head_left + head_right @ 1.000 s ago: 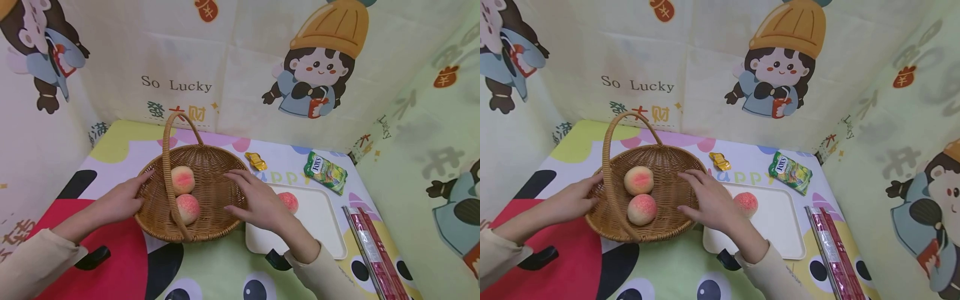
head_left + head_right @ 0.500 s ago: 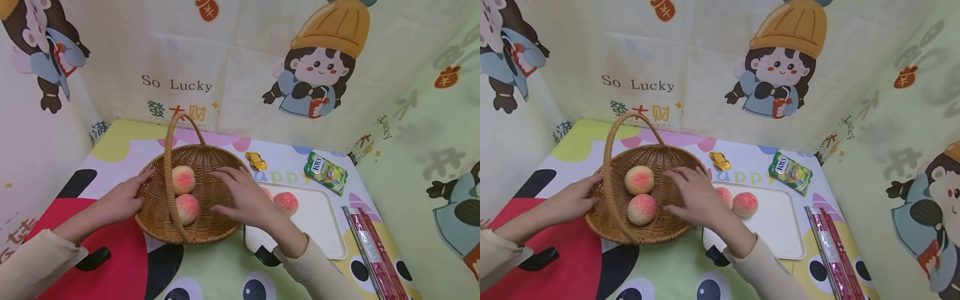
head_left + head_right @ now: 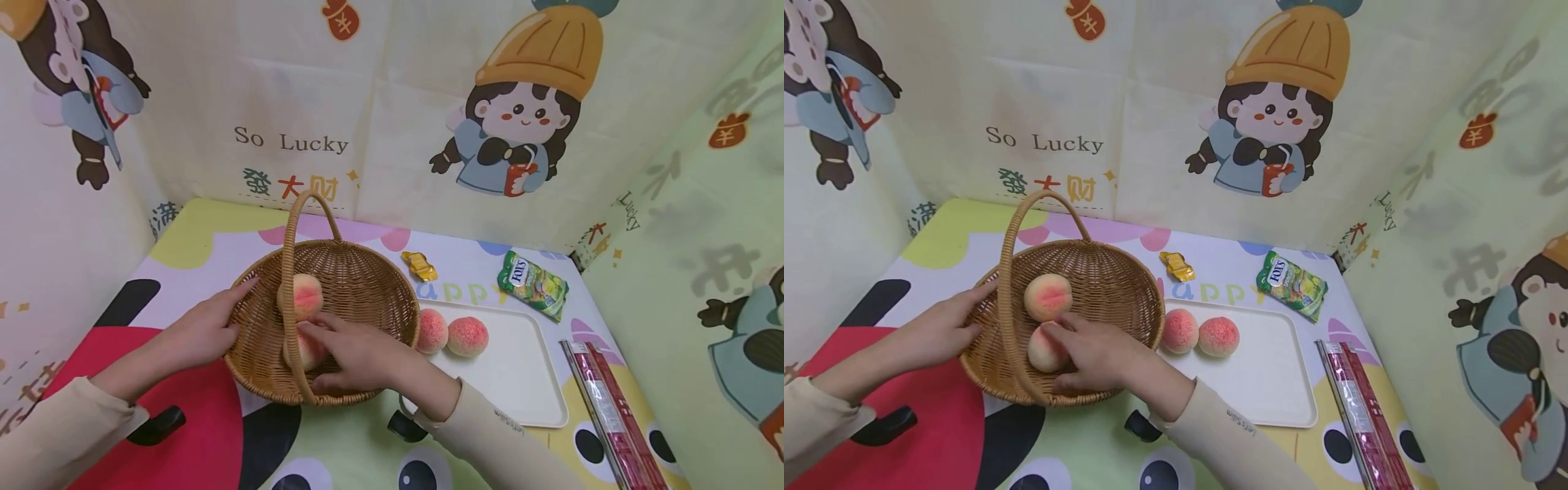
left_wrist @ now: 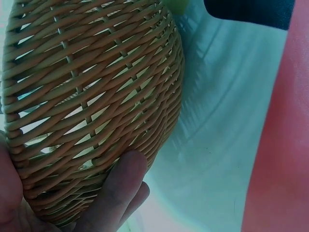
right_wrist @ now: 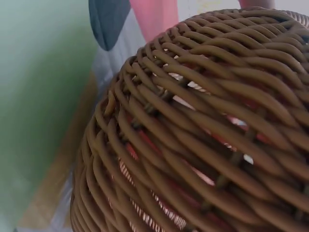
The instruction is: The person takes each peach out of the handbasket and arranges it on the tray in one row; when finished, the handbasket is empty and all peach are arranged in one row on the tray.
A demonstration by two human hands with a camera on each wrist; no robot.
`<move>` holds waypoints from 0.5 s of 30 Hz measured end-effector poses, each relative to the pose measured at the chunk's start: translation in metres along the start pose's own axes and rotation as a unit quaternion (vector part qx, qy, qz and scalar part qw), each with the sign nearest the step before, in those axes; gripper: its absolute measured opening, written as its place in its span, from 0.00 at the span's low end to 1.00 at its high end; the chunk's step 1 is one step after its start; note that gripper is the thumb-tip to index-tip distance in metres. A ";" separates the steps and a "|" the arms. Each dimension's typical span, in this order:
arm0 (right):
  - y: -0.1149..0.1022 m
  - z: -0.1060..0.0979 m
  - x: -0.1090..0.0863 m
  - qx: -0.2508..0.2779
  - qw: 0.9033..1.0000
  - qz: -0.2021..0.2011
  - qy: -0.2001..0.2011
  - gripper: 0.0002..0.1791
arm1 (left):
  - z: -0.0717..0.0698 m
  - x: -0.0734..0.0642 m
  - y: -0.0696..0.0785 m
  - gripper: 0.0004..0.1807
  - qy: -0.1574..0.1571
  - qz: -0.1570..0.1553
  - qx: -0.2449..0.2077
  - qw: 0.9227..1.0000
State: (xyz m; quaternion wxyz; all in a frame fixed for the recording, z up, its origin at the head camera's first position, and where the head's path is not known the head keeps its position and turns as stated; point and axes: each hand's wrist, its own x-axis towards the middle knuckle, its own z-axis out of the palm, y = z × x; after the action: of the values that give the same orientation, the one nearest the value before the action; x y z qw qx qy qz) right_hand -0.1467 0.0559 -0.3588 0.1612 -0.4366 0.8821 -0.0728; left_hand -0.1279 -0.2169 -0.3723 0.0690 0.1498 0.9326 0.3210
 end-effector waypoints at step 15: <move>0.005 0.007 0.006 -0.034 0.996 0.023 0.082 0.36 | -0.002 0.001 0.002 0.41 -0.009 -0.007 -0.005 1.000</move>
State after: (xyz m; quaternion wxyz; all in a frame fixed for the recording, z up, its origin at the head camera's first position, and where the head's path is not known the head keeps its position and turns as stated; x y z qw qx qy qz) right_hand -0.1515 0.0546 -0.3681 0.0752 -0.4142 0.9040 -0.0746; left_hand -0.1292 -0.2158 -0.3695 0.0803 0.1458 0.9313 0.3241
